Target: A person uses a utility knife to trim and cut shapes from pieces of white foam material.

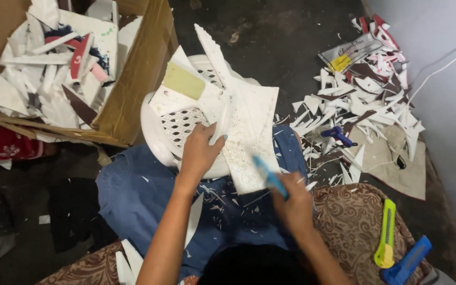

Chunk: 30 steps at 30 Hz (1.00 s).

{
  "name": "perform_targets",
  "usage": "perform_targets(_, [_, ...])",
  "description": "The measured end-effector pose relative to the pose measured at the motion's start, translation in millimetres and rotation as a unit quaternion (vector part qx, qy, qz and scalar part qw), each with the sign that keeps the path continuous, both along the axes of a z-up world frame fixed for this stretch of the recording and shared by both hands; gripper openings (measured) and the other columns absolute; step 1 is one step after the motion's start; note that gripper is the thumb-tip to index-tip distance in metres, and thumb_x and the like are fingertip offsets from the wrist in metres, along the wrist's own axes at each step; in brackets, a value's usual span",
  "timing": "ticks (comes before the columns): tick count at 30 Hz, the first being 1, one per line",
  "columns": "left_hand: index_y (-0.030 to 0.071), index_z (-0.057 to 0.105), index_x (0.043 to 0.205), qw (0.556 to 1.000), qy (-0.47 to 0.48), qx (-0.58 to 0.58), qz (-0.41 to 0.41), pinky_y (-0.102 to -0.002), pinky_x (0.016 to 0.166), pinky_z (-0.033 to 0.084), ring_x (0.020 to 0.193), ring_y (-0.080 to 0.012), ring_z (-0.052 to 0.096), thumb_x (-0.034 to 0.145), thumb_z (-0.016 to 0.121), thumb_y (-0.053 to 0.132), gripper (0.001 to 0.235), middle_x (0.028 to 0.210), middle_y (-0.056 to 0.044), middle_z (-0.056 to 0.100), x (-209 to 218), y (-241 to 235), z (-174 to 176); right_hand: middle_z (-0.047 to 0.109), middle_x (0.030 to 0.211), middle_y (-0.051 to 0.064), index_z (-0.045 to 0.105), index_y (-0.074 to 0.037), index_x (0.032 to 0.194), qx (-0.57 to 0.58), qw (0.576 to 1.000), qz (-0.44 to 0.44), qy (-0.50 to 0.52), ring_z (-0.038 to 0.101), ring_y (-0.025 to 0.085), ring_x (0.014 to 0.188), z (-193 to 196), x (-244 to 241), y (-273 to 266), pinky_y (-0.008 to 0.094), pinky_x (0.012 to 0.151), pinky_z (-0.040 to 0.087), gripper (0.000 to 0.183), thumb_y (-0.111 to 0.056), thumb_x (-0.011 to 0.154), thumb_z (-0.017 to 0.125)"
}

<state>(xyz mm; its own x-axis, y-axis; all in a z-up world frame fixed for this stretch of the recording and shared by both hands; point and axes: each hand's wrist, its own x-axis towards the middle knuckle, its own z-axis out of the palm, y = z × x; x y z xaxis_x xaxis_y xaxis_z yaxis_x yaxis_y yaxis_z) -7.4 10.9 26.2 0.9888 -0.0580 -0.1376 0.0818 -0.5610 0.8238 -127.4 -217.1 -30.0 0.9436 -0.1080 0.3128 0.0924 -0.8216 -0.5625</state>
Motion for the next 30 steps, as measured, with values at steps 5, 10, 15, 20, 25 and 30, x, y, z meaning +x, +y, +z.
perform_targets(5, [0.012,0.059,0.129,1.0,-0.008,-0.003,-0.025,-0.037,0.07,0.044,0.082,-0.028,0.054,0.089,0.054,0.027,0.044,0.09,-0.01,0.049,3,-1,-32,0.061,0.086,0.007,0.067,-0.008,0.109,-0.011,0.999,0.035,-0.017,0.06,0.022,0.074,15,-9,-14,0.034,0.067,0.049,0.027,-0.012,0.083,0.069])
perform_targets(10, [0.011,0.055,0.133,1.0,-0.01,0.005,-0.017,-0.037,0.071,0.045,0.086,-0.028,0.055,0.088,0.056,0.029,0.049,0.094,-0.01,0.051,4,-3,-34,0.061,0.095,0.015,0.064,-0.002,0.113,-0.009,0.999,-0.046,-0.029,0.058,0.029,0.086,22,-17,-8,0.038,0.076,0.045,0.026,-0.009,0.087,0.063])
perform_targets(15, [0.011,0.054,0.134,1.0,0.018,0.007,-0.021,-0.04,0.075,0.046,0.089,-0.031,0.056,0.089,0.053,0.029,0.048,0.101,-0.012,0.052,3,0,-26,0.058,0.085,0.007,0.064,-0.009,0.116,0.015,0.996,0.086,0.008,0.054,0.022,0.072,-2,-7,19,0.035,0.06,0.045,0.033,-0.006,0.083,0.067])
perform_targets(20, [0.013,0.056,0.133,1.0,0.013,0.003,-0.028,-0.038,0.069,0.044,0.081,-0.0287,0.056,0.089,0.053,0.029,0.046,0.094,-0.011,0.05,2,1,-25,0.059,0.094,0.015,0.064,-0.004,0.114,-0.034,0.998,-0.058,-0.014,0.058,0.03,0.085,5,-15,-19,0.04,0.073,0.045,0.028,-0.014,0.088,0.061])
perform_targets(25, [0.017,0.057,0.132,1.0,0.029,0.003,-0.012,-0.036,0.064,0.043,0.079,-0.0256,0.054,0.089,0.053,0.028,0.045,0.093,-0.009,0.05,1,-2,-22,0.057,0.094,0.009,0.06,-0.008,0.118,0.016,0.99,0.134,-0.035,0.058,0.024,0.08,9,-22,7,0.034,0.068,0.049,0.035,-0.001,0.084,0.065])
perform_targets(30, [0.014,0.056,0.133,0.999,0.025,0.021,-0.012,-0.038,0.066,0.045,0.083,-0.0263,0.055,0.088,0.053,0.032,0.049,0.095,-0.008,0.05,4,-1,-31,0.055,0.093,0.015,0.066,-0.007,0.115,-0.051,0.989,-0.138,0.006,0.054,0.031,0.085,-5,-28,-50,0.042,0.073,0.043,0.028,-0.011,0.087,0.063])
